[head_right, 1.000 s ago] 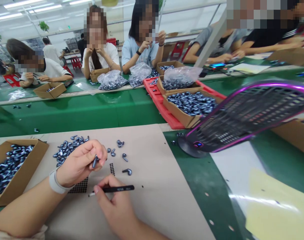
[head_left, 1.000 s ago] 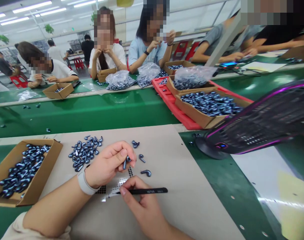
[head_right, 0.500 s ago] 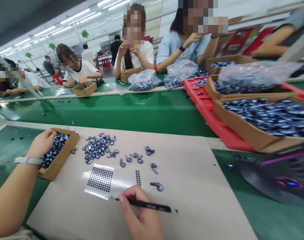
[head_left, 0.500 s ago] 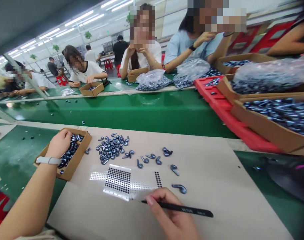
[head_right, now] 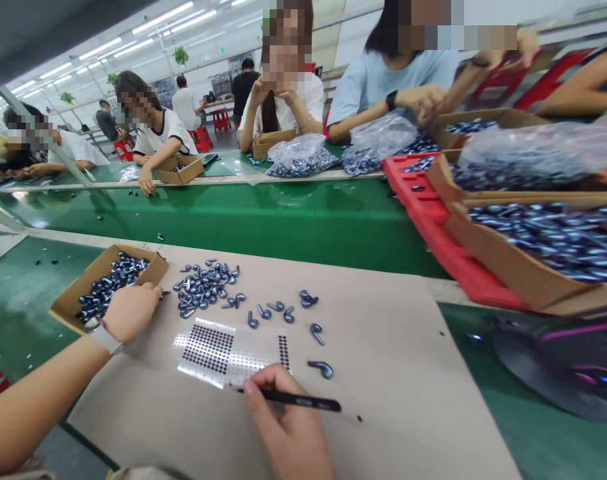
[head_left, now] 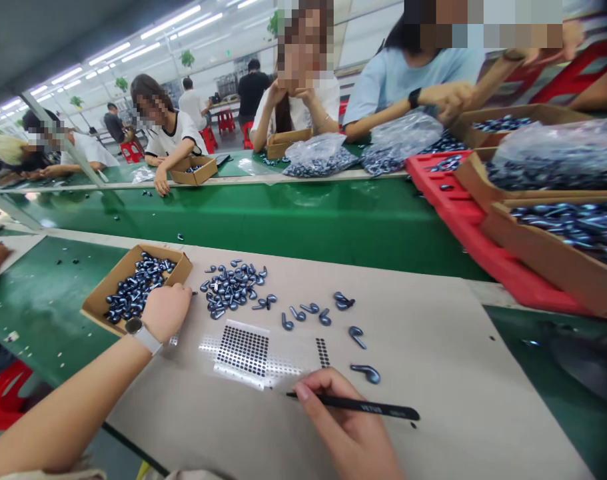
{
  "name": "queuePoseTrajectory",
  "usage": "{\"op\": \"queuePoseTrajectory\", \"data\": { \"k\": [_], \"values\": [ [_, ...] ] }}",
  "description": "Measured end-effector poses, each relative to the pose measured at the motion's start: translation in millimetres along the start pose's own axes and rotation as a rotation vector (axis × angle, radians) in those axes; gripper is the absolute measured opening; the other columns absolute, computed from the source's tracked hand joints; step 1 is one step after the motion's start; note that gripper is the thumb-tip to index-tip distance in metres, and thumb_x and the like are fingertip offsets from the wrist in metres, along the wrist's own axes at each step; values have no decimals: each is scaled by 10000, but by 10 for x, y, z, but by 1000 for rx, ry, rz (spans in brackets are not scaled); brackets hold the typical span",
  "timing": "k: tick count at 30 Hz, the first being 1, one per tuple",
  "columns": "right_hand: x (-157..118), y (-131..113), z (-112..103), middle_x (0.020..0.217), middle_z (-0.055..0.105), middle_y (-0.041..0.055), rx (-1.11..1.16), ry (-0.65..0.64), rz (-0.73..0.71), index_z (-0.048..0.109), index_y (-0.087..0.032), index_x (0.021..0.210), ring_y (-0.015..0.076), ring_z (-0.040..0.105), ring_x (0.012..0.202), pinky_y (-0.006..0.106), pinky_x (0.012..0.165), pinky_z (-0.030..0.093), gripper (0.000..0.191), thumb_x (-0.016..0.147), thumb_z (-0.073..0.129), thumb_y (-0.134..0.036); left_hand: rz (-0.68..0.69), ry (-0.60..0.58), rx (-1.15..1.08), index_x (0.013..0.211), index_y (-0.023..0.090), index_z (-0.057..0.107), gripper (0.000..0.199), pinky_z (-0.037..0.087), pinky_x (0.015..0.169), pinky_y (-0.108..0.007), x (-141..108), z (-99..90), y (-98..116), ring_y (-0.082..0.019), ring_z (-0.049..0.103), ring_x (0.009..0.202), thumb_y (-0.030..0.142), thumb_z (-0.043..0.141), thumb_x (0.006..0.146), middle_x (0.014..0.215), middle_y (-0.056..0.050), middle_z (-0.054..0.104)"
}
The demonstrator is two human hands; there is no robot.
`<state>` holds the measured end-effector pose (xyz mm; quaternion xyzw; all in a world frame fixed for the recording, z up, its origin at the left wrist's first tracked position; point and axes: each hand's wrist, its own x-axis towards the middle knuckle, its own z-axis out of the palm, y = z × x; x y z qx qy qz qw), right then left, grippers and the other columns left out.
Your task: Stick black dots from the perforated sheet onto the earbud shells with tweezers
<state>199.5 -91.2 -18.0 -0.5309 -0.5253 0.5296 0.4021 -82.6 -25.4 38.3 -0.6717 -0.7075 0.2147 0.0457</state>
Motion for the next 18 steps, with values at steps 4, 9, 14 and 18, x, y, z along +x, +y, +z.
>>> {"op": "queuePoseTrajectory", "data": {
  "k": [4, 9, 14, 18],
  "values": [
    [2, -29, -9, 657, 606, 10, -1, 7, -22, 625, -216, 697, 183, 542, 659, 277, 611, 430, 314, 836, 601, -496, 20, 11, 32, 930, 79, 701, 374, 501, 644, -375, 14, 32, -9, -346, 717, 843, 68, 328, 916, 902, -204, 704],
    [8, -22, -21, 672, 612, 12, -13, -32, -39, 625, -220, 711, 191, 557, 672, 288, 635, 451, 306, 849, 588, -491, 42, 58, 43, 1090, 122, 657, 315, 503, 645, -383, -5, 51, 50, -354, 713, 848, 210, 385, 958, 935, -192, 698],
    [40, 4, -56, 658, 610, 16, -43, -71, -77, 616, -215, 701, 190, 561, 645, 278, 591, 454, 315, 855, 585, -488, 36, 46, 30, 1035, 113, 659, 371, 507, 634, -370, -3, 156, 100, -341, 723, 831, 53, 312, 919, 904, -192, 705],
    [37, -5, -62, 672, 612, 16, -25, -10, -69, 624, -216, 707, 187, 562, 656, 274, 594, 453, 295, 865, 581, -462, -21, 54, 6, 1111, 94, 613, 368, 522, 636, -367, -7, 222, 85, -334, 727, 838, 87, 283, 946, 966, -204, 709]
  ]
}}
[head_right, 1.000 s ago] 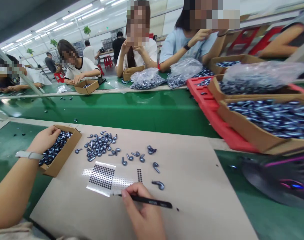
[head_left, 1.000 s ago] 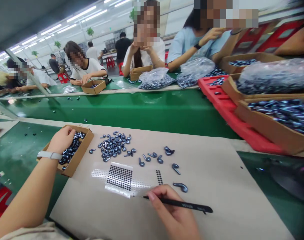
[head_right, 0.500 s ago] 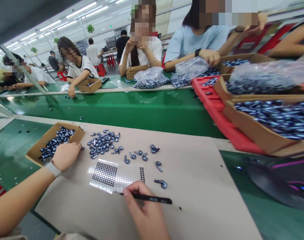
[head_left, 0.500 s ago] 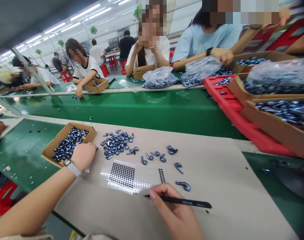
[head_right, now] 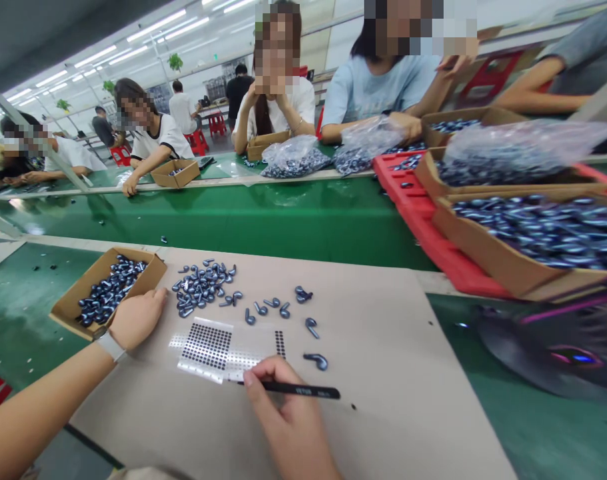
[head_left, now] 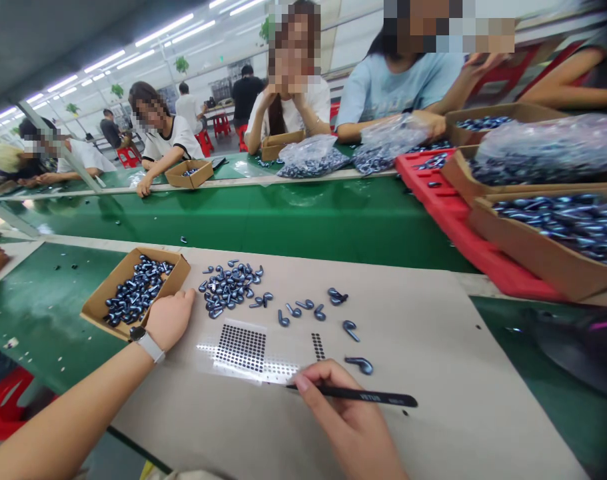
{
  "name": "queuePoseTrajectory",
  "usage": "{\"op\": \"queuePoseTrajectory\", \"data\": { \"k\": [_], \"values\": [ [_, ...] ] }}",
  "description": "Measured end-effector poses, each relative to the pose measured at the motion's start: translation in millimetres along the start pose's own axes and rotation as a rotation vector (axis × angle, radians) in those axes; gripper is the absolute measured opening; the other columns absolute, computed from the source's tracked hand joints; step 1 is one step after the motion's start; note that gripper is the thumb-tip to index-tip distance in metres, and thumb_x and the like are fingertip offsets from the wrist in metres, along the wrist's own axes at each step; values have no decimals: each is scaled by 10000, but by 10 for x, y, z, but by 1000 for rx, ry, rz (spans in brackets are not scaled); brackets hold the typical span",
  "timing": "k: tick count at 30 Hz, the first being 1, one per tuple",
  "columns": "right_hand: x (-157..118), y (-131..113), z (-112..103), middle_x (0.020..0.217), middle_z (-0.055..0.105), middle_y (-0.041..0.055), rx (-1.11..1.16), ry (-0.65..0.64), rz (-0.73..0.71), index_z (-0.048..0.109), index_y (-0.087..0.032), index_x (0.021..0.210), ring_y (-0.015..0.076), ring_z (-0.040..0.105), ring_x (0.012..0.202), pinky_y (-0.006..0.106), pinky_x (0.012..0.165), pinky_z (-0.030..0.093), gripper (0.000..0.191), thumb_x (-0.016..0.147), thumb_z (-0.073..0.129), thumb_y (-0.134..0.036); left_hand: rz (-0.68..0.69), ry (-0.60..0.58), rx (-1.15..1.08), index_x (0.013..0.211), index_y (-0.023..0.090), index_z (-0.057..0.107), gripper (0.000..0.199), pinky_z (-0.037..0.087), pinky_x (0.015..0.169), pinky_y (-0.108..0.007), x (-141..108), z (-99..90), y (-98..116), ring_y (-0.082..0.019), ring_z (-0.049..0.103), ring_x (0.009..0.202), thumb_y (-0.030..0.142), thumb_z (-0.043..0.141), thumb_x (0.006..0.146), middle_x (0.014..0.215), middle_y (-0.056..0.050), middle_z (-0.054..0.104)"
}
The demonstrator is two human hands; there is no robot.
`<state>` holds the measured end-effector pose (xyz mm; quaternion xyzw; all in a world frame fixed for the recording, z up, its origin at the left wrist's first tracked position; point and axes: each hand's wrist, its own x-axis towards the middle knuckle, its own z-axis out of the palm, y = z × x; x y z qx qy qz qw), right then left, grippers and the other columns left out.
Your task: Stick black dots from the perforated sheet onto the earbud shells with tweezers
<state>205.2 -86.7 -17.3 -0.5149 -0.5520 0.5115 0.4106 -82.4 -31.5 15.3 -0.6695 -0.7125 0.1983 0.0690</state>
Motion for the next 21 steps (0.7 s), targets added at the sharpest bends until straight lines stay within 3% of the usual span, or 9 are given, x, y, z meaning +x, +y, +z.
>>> {"op": "queuePoseTrajectory", "data": {
  "k": [3, 6, 16, 21],
  "values": [
    [-6, 18, -3, 674, 625, 21, -7, -53, -30, 637, -215, 718, 192, 578, 660, 277, 597, 472, 300, 865, 584, -472, -100, -2, -20, 1150, 49, 566, 352, 528, 625, -377, 7, 51, -36, -353, 729, 831, 175, 287, 975, 951, -237, 714],
    [-14, 36, -10, 678, 628, 21, -8, -60, -25, 637, -215, 729, 189, 579, 660, 274, 594, 468, 308, 871, 574, -480, -167, -18, -51, 1055, 58, 580, 327, 528, 643, -368, 12, 105, -86, -343, 732, 816, 219, 305, 981, 890, -228, 728],
    [-19, 30, -14, 675, 617, 22, -37, -95, -10, 625, -214, 744, 182, 571, 642, 267, 564, 459, 316, 882, 548, -488, -187, 38, -158, 913, 167, 581, 348, 467, 619, -305, -189, 219, -43, -267, 701, 822, 342, 298, 1015, 948, -123, 698],
    [-14, 25, -13, 665, 621, 23, -18, -61, -20, 629, -212, 722, 182, 564, 633, 267, 559, 457, 315, 872, 572, -483, -189, 103, -167, 838, 185, 583, 324, 449, 670, -295, -259, 62, -208, -247, 669, 844, 339, 351, 1004, 900, -96, 673]
  ]
}}
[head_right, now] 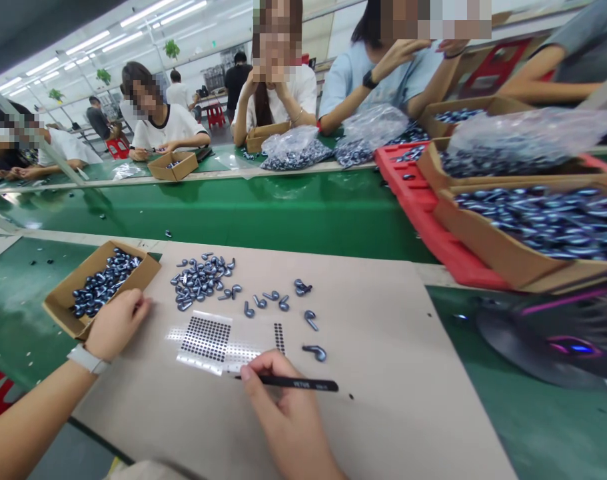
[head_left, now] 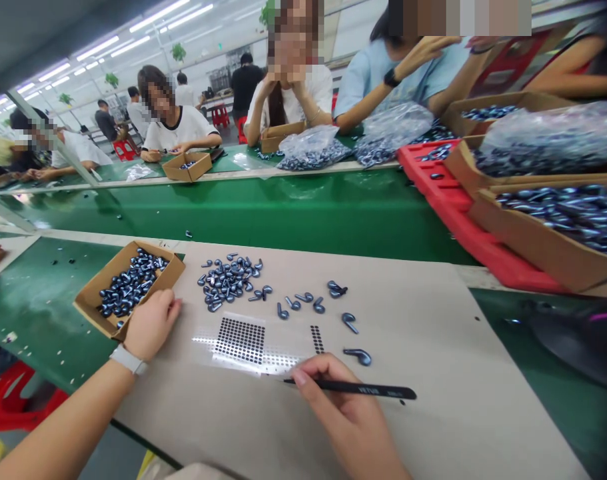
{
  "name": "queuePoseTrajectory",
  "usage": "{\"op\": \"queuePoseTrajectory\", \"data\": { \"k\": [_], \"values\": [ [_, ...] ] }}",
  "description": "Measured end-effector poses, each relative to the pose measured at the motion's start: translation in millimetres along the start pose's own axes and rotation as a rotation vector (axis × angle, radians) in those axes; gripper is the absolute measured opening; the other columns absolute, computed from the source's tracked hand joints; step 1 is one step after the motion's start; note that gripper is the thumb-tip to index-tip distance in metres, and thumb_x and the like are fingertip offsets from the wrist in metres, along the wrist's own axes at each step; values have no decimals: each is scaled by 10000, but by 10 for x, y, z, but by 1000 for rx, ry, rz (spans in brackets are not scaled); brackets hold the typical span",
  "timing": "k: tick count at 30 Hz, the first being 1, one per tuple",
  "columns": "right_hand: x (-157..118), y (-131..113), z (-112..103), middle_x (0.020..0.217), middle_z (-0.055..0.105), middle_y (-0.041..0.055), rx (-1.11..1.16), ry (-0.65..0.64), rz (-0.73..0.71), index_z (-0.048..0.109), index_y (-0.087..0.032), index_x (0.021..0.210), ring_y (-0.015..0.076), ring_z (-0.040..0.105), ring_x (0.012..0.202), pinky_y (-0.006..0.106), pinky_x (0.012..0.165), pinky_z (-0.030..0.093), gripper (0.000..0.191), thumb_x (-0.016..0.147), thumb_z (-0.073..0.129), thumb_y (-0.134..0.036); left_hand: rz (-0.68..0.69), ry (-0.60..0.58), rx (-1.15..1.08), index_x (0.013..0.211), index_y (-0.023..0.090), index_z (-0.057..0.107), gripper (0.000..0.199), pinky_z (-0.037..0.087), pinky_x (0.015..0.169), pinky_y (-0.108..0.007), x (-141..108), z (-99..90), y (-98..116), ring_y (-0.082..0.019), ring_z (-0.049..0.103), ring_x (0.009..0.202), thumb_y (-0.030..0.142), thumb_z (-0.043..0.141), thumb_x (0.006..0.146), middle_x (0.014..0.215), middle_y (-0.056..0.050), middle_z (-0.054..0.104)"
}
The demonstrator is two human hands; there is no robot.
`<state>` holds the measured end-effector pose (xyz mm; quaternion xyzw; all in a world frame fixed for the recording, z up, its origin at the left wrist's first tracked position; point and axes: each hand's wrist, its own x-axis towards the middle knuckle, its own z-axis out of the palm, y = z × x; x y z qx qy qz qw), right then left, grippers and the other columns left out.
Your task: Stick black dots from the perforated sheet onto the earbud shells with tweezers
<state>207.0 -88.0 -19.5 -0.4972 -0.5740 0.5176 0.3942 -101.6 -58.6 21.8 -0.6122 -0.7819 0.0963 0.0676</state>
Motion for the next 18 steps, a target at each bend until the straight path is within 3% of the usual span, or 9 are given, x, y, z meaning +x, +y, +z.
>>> {"op": "queuePoseTrajectory", "data": {
  "k": [4, 7, 10, 12, 15, 18],
  "values": [
    [-7, 0, 0, 641, 603, 13, -8, -1, 23, 620, -215, 713, 170, 539, 598, 254, 515, 429, 323, 866, 579, -497, -190, 223, 32, 930, 158, 633, 363, 453, 703, -381, 184, -273, -264, -341, 643, 949, 393, 363, 990, 989, -156, 672],
    [-25, -11, 3, 646, 599, 16, -21, 2, 32, 617, -221, 708, 173, 543, 612, 254, 511, 424, 334, 871, 569, -508, -148, 254, -170, 1075, 166, 654, 311, 449, 881, -464, 308, -310, -249, -364, 588, 1129, 379, 470, 943, 1127, -151, 684],
    [-34, -20, 4, 665, 612, 22, -41, 34, 59, 624, -224, 706, 178, 554, 630, 257, 518, 437, 337, 868, 576, -516, 103, 324, -461, 1147, 183, 637, 304, 406, 1022, -431, 337, -194, 87, -288, 553, 1196, 326, 486, 926, 1227, -114, 658],
    [-30, -22, 1, 663, 627, 23, -45, 22, 60, 632, -228, 710, 181, 571, 623, 260, 532, 469, 336, 860, 587, -525, 219, 265, -580, 1074, 193, 665, 253, 425, 1004, -402, 337, -94, 407, -261, 578, 1121, 305, 500, 918, 1126, -91, 686],
    [-25, -34, -8, 667, 648, 26, -39, 35, 66, 638, -234, 715, 189, 591, 629, 271, 560, 497, 335, 859, 593, -533, 154, 155, -610, 1020, 187, 686, 212, 446, 939, -444, 364, 16, 817, -290, 573, 1069, 286, 547, 895, 1065, -95, 680],
    [-33, -53, -30, 688, 669, 29, -28, 90, 107, 638, -240, 710, 196, 602, 643, 275, 569, 495, 327, 857, 605, -530, 107, 131, -595, 1046, 184, 684, 222, 434, 910, -482, 410, 67, 1008, -327, 542, 1083, 248, 568, 868, 1059, -102, 671]
  ]
}}
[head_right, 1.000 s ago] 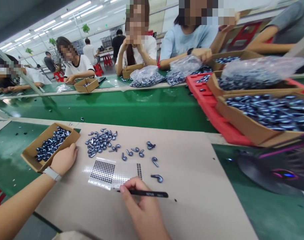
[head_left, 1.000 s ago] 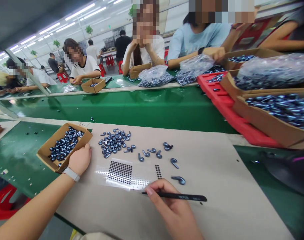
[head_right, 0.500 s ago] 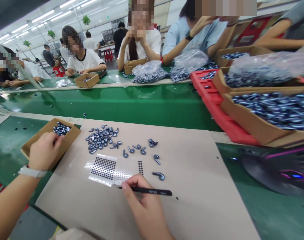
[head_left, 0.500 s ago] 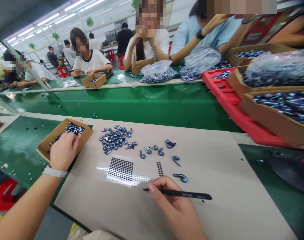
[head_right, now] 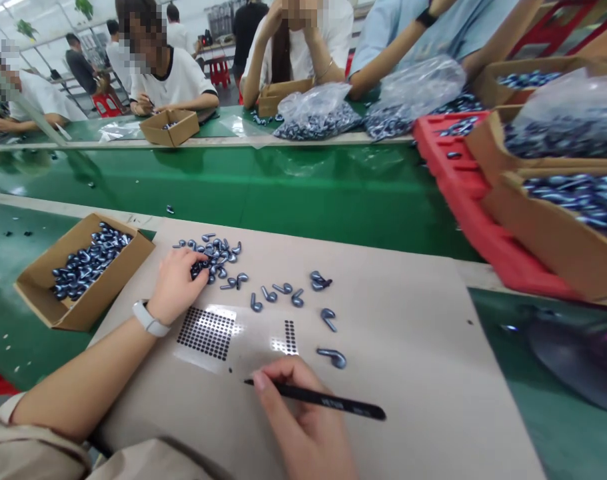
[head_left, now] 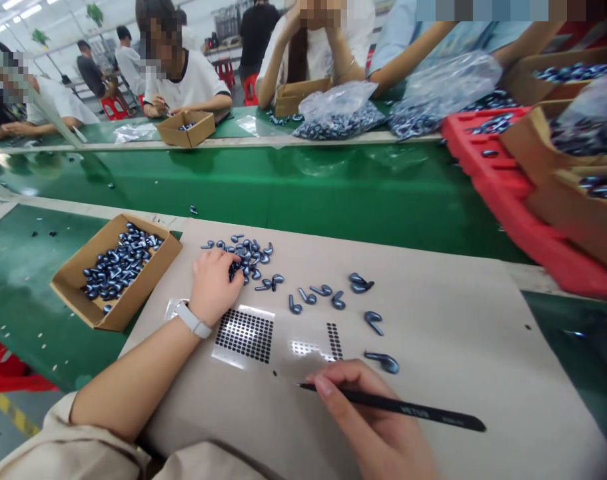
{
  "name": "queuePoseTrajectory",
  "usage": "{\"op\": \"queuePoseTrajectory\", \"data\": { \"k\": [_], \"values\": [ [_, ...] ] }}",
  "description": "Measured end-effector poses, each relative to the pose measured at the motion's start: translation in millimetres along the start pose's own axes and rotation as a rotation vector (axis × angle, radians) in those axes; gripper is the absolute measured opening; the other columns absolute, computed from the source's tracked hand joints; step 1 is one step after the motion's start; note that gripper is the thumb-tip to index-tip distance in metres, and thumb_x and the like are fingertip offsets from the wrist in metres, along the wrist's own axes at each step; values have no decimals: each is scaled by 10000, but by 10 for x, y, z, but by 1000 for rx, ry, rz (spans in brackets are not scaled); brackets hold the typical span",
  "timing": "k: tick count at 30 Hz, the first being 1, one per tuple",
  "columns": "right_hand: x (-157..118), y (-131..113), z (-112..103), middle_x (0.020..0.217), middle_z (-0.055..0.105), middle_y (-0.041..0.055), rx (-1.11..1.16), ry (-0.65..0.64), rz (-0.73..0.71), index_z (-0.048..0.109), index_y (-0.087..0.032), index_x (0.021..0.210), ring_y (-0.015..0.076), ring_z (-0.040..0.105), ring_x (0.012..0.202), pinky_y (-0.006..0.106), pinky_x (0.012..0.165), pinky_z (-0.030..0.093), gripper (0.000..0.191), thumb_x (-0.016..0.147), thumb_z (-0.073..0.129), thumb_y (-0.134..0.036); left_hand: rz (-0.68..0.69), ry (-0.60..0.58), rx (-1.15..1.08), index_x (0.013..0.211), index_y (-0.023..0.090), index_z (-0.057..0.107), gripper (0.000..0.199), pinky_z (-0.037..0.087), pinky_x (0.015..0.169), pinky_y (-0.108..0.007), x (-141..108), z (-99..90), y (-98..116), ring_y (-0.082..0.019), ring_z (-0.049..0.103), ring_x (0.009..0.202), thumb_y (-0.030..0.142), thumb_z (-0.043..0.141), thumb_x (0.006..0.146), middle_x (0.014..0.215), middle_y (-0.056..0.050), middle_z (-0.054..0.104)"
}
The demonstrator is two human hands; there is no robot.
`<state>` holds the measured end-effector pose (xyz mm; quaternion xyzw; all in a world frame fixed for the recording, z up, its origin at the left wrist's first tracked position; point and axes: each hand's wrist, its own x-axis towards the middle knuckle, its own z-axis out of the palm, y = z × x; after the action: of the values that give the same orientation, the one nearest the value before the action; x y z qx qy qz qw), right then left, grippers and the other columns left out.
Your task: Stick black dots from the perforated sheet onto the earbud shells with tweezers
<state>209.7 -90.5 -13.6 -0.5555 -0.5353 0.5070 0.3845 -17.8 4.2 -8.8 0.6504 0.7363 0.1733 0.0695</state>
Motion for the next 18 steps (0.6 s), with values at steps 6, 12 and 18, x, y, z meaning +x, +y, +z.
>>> {"op": "queuePoseTrajectory", "data": {
  "k": [6, 12, 18],
  "values": [
    [-12, -14, -52, 702, 690, 27, 31, -41, 14, 650, -254, 723, 195, 632, 665, 264, 586, 516, 273, 854, 635, -493, 9, -21, -70, 979, 187, 664, 149, 416, 927, -453, 4, 21, 6, -294, 557, 1033, 190, 572, 861, 1024, -71, 704],
    [-13, -55, -36, 715, 692, 41, 37, -25, 78, 647, -250, 708, 200, 616, 649, 282, 554, 500, 311, 840, 632, -531, 30, -65, -55, 1004, 192, 662, 171, 412, 912, -453, 7, 18, 41, -298, 558, 1006, 200, 588, 850, 1007, -65, 707],
    [-57, -137, -11, 723, 686, 37, 72, 40, 113, 641, -255, 703, 198, 615, 678, 279, 568, 482, 277, 837, 647, -498, 77, -90, 64, 1093, 241, 690, 253, 404, 863, -463, 39, 49, 104, -323, 554, 1008, 236, 560, 877, 1002, -75, 687]
  ]
}}
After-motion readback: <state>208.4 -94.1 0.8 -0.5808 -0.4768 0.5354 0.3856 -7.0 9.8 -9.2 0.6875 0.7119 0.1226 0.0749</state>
